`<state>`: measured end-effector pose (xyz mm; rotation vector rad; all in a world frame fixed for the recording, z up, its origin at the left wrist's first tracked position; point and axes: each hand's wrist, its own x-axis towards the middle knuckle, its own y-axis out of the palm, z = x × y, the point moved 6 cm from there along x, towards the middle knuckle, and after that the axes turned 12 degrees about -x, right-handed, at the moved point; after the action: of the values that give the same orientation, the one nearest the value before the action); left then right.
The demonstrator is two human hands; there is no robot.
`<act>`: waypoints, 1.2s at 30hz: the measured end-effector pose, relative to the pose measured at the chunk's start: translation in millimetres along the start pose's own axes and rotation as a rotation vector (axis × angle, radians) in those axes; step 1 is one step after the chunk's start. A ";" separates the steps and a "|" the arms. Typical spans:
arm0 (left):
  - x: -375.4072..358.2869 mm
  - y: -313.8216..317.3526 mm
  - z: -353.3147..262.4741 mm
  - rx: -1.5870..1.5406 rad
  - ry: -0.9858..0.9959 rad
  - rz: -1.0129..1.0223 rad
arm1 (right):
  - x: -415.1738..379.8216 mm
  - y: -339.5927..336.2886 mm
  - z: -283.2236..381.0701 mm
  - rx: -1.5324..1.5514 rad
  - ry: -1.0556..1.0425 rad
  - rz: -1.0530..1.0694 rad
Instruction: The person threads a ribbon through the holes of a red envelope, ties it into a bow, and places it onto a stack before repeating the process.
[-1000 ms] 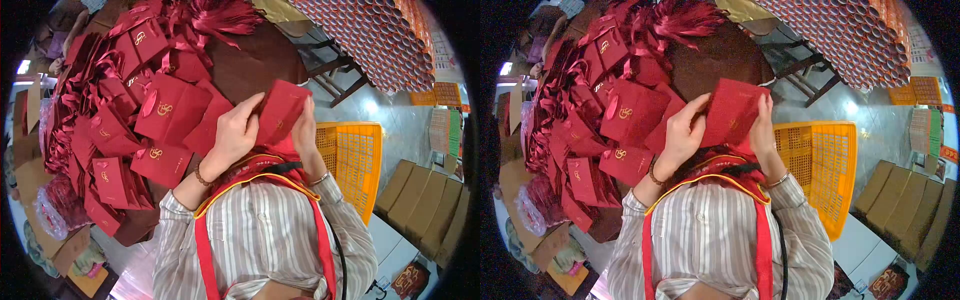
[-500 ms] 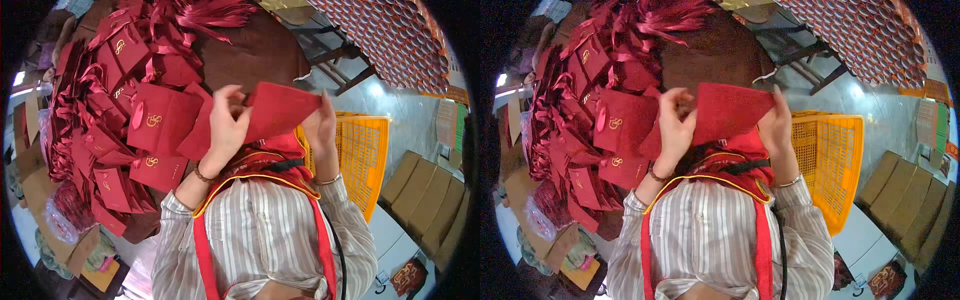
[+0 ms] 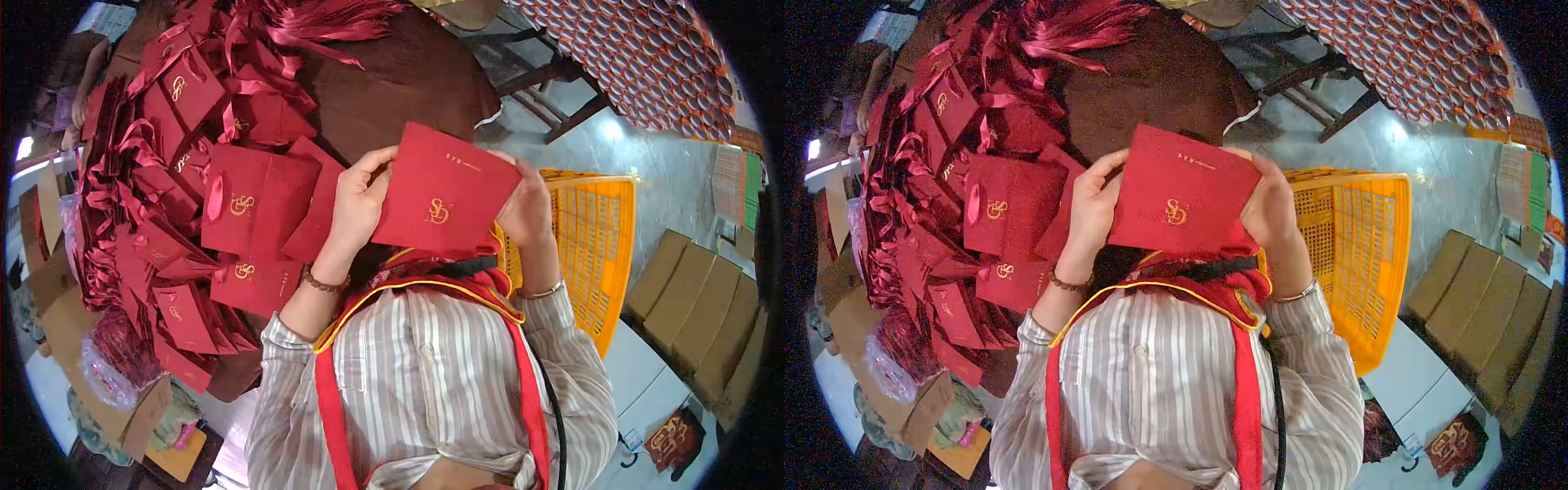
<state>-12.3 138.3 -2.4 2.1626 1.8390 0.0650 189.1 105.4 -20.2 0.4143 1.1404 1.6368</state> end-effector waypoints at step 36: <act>-15.5 -7.3 -40.2 -0.233 0.147 0.176 | -23.9 6.5 -0.4 -0.286 0.087 0.044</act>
<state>-31.3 132.2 36.5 2.1952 1.6168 0.4638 194.6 84.2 -8.7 0.1866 0.9461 1.8399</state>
